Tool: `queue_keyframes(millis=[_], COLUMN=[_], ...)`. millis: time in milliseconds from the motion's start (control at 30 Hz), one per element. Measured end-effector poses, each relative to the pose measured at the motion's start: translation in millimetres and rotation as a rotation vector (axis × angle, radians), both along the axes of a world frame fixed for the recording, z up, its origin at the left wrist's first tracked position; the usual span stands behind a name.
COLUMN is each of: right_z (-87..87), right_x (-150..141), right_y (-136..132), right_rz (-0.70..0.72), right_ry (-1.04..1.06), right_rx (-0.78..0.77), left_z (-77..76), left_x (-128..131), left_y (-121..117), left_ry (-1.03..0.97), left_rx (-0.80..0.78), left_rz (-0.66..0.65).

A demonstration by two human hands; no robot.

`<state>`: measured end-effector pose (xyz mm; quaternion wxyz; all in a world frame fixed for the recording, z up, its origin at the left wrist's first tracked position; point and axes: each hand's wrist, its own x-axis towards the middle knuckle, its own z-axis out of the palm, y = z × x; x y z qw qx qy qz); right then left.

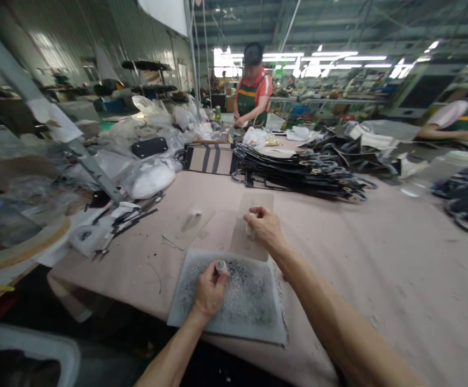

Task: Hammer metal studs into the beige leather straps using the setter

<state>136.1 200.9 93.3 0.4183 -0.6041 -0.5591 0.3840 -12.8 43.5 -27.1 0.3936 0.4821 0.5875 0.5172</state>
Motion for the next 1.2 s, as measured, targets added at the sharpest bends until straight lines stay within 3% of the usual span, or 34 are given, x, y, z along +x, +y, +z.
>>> queue_keyframes(millis=[100,200,333,500,667,800,933,1067,1200], right_z=[-6.1,-31.0,-56.4,-59.9,-77.5,-88.7,-82.6,-71.5,-76.9], right_x=[33,50,56,60,53,46,49,76,128], right_y=[-68,-134,-179,-183,-191,-199,-198,-199,-203], right_rz=[0.024,0.082,0.164,0.126,0.146,0.114,0.166,0.054,-0.135], right_ry=[-0.095,-0.239,-0.183,0.017,0.068,0.076,0.106,-0.064,-0.515], right_rx=[-0.037,-0.11,-0.238,-0.26,-0.287,-0.286,-0.302,-0.171,-0.025], left_z=[-0.4,-0.8,-0.6,16.3,38.9,26.4,7.3,5.5,8.1], left_x=[-1,-2,-6,-2,30,57,65,62,60], left_y=[1,0,1,11,35,52,55,53,53], left_ry=[-0.036,-0.053,-0.044,-0.084,-0.21,-0.31,-0.315,-0.303,-0.231], left_rx=[0.008,0.005,0.005,0.016,0.093,0.035,-0.019,-0.024,-0.005], left_rz=[-0.001,0.003,0.0,-0.017,-0.153,-0.236,-0.267,-0.275,-0.279])
